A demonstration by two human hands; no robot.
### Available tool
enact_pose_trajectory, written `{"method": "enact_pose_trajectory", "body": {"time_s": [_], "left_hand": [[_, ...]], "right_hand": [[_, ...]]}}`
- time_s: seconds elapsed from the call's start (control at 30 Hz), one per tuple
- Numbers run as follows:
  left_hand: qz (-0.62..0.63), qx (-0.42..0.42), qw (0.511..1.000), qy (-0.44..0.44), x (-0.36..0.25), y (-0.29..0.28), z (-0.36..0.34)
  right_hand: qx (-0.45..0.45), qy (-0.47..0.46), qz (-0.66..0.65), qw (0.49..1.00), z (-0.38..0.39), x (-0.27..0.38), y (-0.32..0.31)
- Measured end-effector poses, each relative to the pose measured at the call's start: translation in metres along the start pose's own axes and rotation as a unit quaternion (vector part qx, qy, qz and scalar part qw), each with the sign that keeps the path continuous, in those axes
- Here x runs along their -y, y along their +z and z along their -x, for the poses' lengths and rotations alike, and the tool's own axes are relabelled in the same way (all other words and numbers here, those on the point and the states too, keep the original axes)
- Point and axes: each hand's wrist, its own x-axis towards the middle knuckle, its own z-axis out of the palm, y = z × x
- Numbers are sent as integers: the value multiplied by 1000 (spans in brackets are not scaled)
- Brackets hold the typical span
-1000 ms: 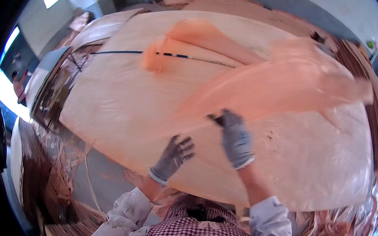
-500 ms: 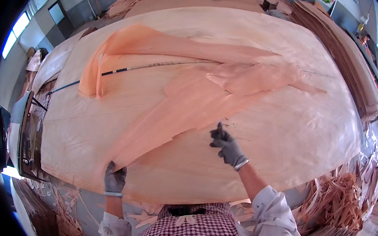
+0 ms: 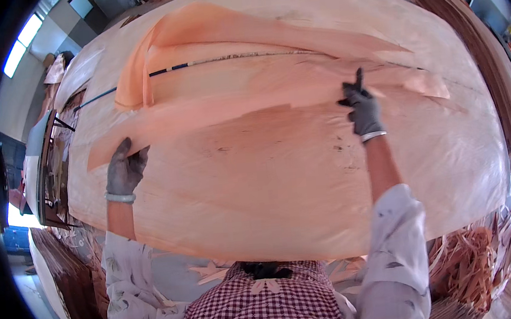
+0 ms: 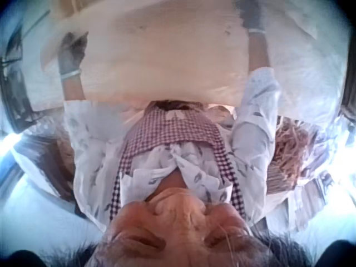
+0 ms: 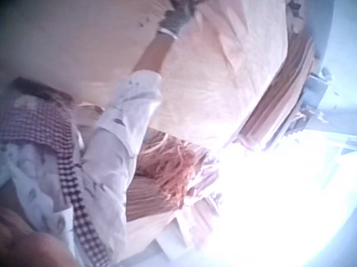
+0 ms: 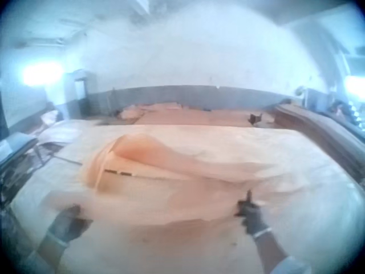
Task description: The person prepares a large wood veneer sheet by applying tape to cracks, trimming edges with a utility knife, and smoothing the surface by hand.
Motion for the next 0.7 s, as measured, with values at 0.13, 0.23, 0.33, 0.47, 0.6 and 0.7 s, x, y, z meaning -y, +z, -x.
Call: {"method": "enact_pose_trajectory", "body": {"time_s": [0.13, 0.23, 0.33, 0.47, 0.6, 0.7], "left_hand": [[16, 61, 997, -43, 14, -14, -43], [67, 77, 988, -112, 45, -40, -70], [29, 102, 981, -162, 72, -60, -89], [-37, 16, 984, -175, 106, -66, -100], [-93, 35, 973, -207, 109, -75, -97], [-106, 30, 975, -195, 105, -94, -97]], "right_hand": [[-70, -80, 66, 992, 65, 79, -2], [-121, -104, 139, 977, 115, 98, 6], [-127, -89, 183, 971, 144, 65, -5], [-150, 15, 117, 982, 169, -28, -17], [-195, 89, 123, 969, 190, -73, -7], [-192, 111, 95, 970, 194, -79, 5]]}}
